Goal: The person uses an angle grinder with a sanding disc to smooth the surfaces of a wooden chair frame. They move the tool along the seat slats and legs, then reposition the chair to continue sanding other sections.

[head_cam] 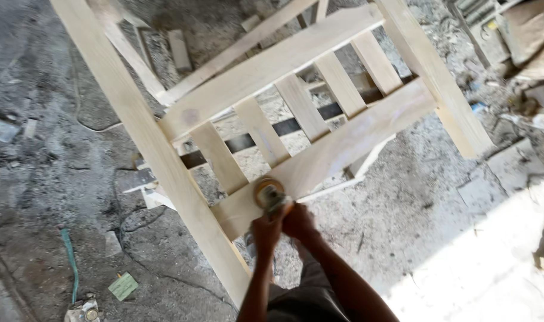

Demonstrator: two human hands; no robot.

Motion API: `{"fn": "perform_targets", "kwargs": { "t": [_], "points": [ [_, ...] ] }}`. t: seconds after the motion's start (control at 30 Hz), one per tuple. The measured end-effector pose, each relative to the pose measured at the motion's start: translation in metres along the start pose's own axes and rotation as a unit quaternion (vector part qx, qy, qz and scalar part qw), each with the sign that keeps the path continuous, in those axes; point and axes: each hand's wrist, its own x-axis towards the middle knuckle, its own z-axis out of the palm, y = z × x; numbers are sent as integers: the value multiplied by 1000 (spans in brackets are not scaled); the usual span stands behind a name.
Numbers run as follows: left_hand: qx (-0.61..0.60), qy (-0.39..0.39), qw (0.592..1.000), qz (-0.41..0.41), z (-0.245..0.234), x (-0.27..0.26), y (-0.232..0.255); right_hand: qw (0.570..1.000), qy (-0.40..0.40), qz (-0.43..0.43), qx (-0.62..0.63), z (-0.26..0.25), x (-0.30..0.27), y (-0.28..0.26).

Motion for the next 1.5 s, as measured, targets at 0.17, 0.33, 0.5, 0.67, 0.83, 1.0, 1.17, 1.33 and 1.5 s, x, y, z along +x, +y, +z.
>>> {"fn": "perform_targets", "kwargs": {
  "t": [0.17,0.33,0.5,0.67,0.83,1.0,1.17,1.33,1.5],
  "points": [
    [44,27,998,-26,-48,-22,-26,999,-26,28,-21,-3,-42,-63],
    [-14,-3,999,-34,-11,-25,-12,997,-79,18,-3,-22,-31,-24],
    [-6,-28,999,37,81,-11,51,987,-42,147,57,-74,-5,68],
    [-5,-2,997,76,162,4,126,986,24,163,27,-147,21,141],
    [-14,-83,995,45,230,23,191,975,-5,219,43,-210,55,202],
    [-39,-126,991,16,274,32,244,980,-10,195,23,-261,77,251],
    [-18,-98,994,54,316,36,283,978,3,208,15,-273,98,320],
    [-9,-147,986,74,373,59,331,978,32,208,-9,-286,134,407],
    [-9,-134,988,79,372,71,334,979,72,189,-30,-288,151,410]
  ]
}}
